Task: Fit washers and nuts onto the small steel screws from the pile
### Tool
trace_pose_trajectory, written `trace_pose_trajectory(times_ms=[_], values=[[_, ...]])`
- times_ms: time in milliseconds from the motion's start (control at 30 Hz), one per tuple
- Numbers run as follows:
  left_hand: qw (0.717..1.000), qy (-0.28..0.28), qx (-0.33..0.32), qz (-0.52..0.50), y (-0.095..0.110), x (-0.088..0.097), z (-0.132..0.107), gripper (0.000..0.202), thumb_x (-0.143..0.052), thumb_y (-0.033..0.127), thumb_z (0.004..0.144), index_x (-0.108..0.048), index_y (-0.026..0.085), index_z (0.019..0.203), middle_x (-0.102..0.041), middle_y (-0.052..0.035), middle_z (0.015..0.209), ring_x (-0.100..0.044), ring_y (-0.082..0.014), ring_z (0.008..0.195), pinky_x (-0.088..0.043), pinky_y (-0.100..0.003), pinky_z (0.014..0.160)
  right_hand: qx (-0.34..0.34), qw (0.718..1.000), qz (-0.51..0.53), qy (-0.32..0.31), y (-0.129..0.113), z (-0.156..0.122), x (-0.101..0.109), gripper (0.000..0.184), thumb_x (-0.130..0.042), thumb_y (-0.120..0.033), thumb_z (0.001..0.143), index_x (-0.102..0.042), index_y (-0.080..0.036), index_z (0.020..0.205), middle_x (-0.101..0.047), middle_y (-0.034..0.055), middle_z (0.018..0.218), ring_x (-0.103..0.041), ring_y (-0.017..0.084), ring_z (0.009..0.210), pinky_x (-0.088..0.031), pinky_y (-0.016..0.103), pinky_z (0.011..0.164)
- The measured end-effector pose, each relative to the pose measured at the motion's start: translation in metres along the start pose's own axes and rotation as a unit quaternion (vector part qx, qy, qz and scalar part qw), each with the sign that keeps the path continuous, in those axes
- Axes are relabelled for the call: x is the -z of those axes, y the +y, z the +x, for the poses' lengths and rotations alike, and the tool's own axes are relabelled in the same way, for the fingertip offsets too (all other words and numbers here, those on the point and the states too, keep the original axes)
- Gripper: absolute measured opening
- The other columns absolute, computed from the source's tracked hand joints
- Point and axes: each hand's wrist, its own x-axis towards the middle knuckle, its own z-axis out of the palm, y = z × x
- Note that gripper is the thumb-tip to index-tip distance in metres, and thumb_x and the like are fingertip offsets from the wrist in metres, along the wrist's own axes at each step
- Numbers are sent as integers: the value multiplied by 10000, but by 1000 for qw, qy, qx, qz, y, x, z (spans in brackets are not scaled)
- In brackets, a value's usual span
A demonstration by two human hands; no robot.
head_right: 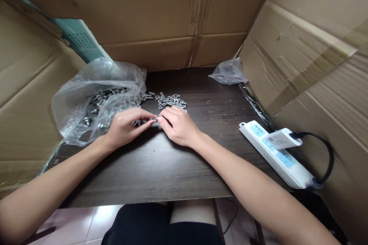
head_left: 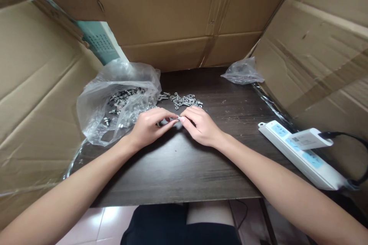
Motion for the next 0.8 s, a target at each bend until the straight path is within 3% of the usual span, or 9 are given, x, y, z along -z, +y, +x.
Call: trace_pose_trajectory(times_ms=[167,400,633,800], values=[[1000,-1,5,1,-1,0,-1,130,-669,265,971,-731,151,965,-768,-41,847,-695,-130,723,-550,-247,722,0,1000,18,13,-1,-1,0,40,-534,-229,960,-562,-204,947,-607,41,863,-556,207,820,-437,349,777],[1000,1,-4,0,1,-1,0,124,-677,256,965,-733,145,960,-762,-39,832,-692,-129,719,-548,-244,721,1,1000,2,-14,0,0,-1,240,-406,-246,1045,-562,-206,867,-644,50,840,-538,209,797,-417,366,790],[1000,6,3,2,-1,0,-1,109,-690,249,957,-733,149,954,-762,-36,837,-682,-123,706,-540,-237,693,2,1000,19,5,-2,0,1,63,-512,-215,964,-570,-193,952,-617,51,868,-556,214,824,-436,360,773],[1000,3,1,4,0,-1,-1,115,-682,253,963,-730,149,961,-762,-40,843,-682,-123,705,-541,-237,696,7,1000,11,-7,-1,0,-1,152,-454,-233,1008,-573,-201,919,-640,60,868,-545,215,804,-434,369,776]])
